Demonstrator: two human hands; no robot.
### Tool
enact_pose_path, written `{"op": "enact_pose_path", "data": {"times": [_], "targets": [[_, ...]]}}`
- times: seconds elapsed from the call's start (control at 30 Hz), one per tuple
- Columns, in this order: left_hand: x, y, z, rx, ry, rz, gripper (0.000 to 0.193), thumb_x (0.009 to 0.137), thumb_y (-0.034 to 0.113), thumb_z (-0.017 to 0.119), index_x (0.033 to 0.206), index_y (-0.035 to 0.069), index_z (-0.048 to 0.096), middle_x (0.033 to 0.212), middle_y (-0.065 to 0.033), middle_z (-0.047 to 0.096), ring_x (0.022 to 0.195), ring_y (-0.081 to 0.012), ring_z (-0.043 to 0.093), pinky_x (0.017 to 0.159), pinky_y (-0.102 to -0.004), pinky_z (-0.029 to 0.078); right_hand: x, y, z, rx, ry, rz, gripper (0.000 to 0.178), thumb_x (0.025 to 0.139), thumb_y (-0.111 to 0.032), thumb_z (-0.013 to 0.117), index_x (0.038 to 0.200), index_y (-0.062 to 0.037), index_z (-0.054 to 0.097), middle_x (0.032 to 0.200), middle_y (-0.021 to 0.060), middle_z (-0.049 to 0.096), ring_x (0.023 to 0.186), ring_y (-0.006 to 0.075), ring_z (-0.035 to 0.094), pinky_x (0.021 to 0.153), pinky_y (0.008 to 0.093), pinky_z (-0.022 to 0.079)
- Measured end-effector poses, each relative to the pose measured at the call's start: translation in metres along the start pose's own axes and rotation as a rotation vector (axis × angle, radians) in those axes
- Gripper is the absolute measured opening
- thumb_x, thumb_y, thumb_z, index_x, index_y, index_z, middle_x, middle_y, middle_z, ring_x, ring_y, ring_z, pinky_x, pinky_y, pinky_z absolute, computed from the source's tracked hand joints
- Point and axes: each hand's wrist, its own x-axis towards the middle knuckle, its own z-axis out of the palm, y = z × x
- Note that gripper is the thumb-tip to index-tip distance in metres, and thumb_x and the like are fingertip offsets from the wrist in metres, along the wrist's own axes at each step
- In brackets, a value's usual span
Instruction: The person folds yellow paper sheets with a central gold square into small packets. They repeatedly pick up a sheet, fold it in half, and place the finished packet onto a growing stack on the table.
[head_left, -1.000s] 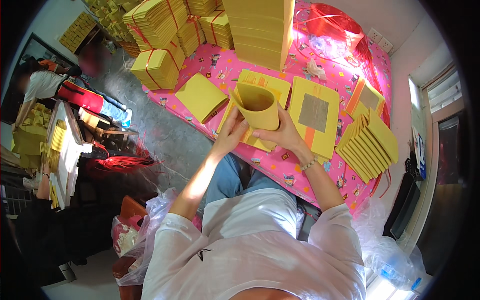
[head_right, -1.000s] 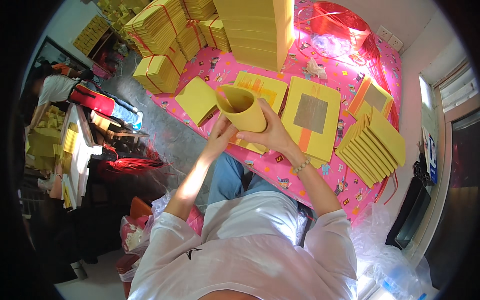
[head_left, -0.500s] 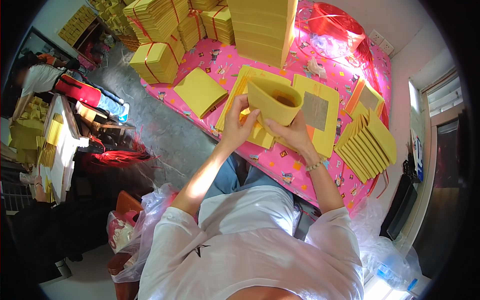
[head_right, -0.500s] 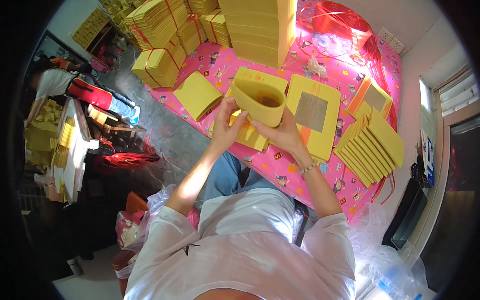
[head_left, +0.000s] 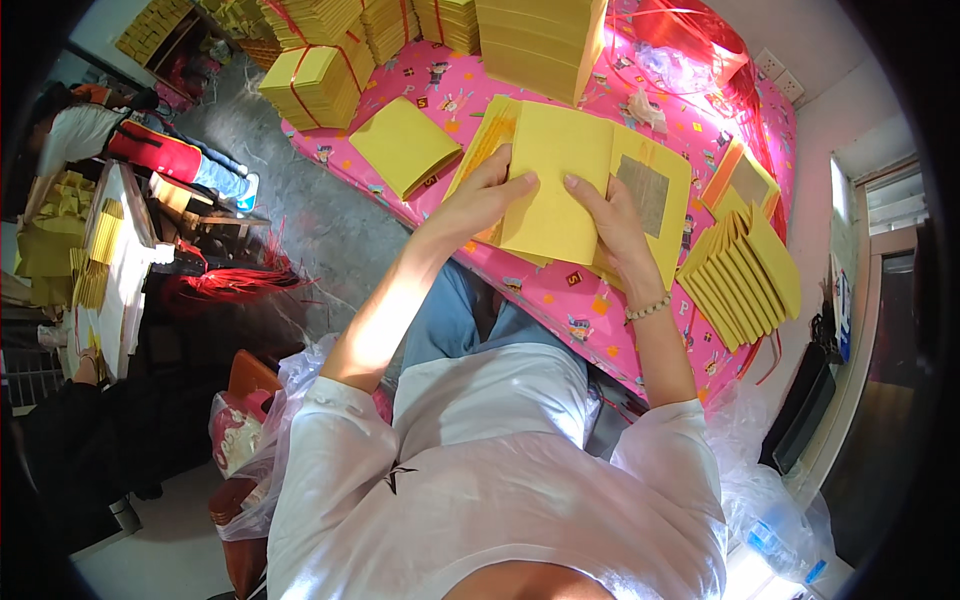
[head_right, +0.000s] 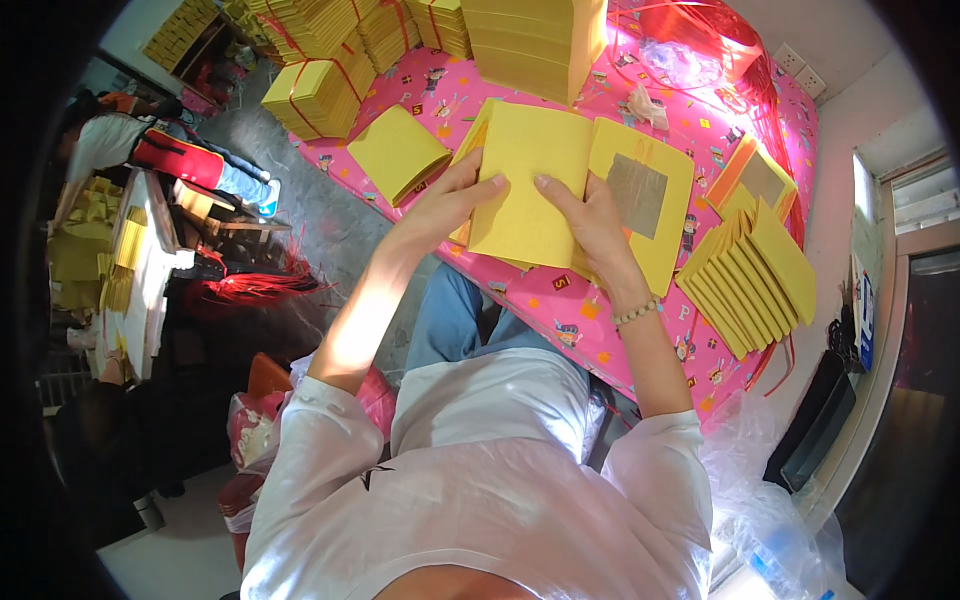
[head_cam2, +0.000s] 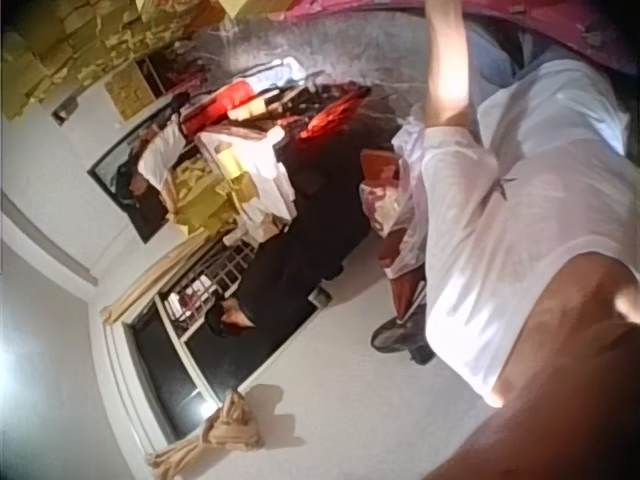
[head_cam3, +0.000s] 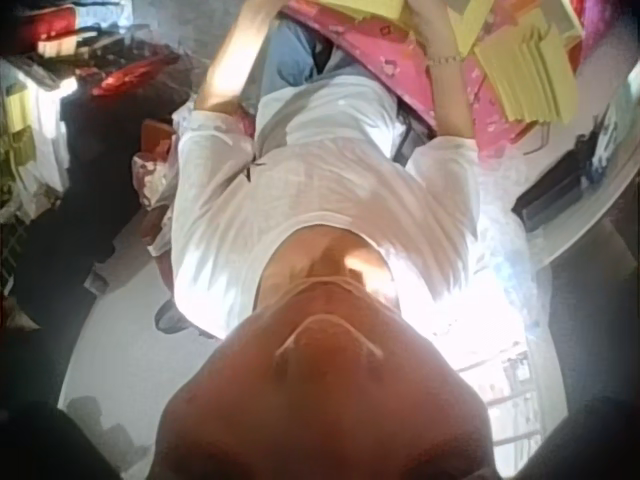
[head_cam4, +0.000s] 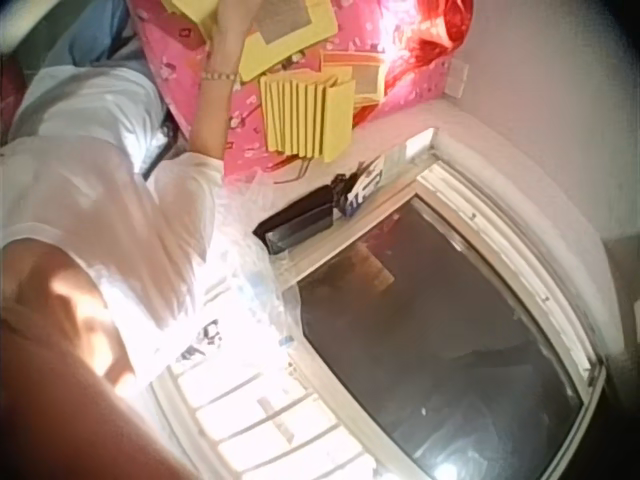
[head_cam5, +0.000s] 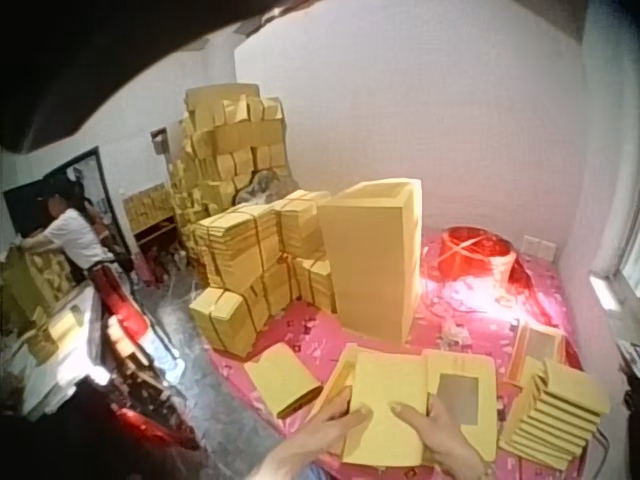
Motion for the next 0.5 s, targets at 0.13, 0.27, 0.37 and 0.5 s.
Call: {"op": "enact_pose_path", "data": {"times": [0.13,0.27,0.37,0.5], "targets": [[-0.0020,0.0081,0.0022,0.012,-0.005,-0.066,0.044,0.096,0.022,0.054,0.133,0.002,0.042,0.122,-0.0055,0.056,0.110,-0.0112,0.052,0.093,-0.0265,0.041,-0.0018,-0.0004,-0.0005,0.068,0.004,0.056,0.039,0.089,-0.019,0.065,0.118,0.0043,0.056,0.110,0.0098,0.064,0.096,0.0136,0.062,0.081,0.0266,0.051],[-0.0010,0.0064,0.0013,0.006,-0.013,-0.060,0.043,0.096,0.023,0.054,0.132,0.002,0.044,0.119,-0.0056,0.057,0.110,-0.0110,0.052,0.092,-0.0263,0.042,-0.0019,-0.0005,0.0005,0.064,0.014,0.023,0.039,0.089,-0.019,0.065,0.118,0.0042,0.056,0.110,0.0099,0.064,0.096,0.0137,0.062,0.081,0.0266,0.051],[0.0005,0.0036,0.0001,0.024,-0.019,-0.070,0.044,0.095,0.021,0.055,0.132,0.001,0.043,0.121,-0.0063,0.057,0.110,-0.0117,0.053,0.092,-0.0267,0.042,-0.0021,0.0006,-0.0021,0.055,0.005,0.023,0.039,0.088,-0.019,0.066,0.118,0.0042,0.055,0.110,0.0099,0.063,0.096,0.0137,0.062,0.082,0.0267,0.050],[0.0022,-0.0003,0.0039,-0.002,0.028,-0.020,0.033,0.094,0.013,0.054,0.123,-0.002,0.045,0.113,-0.0097,0.059,0.103,-0.0132,0.056,0.086,-0.0277,0.045,-0.0009,0.0013,-0.0029,0.037,-0.002,0.030,0.040,0.090,-0.019,0.064,0.120,0.0040,0.053,0.112,0.0103,0.062,0.098,0.0138,0.061,0.083,0.0271,0.051]]}}
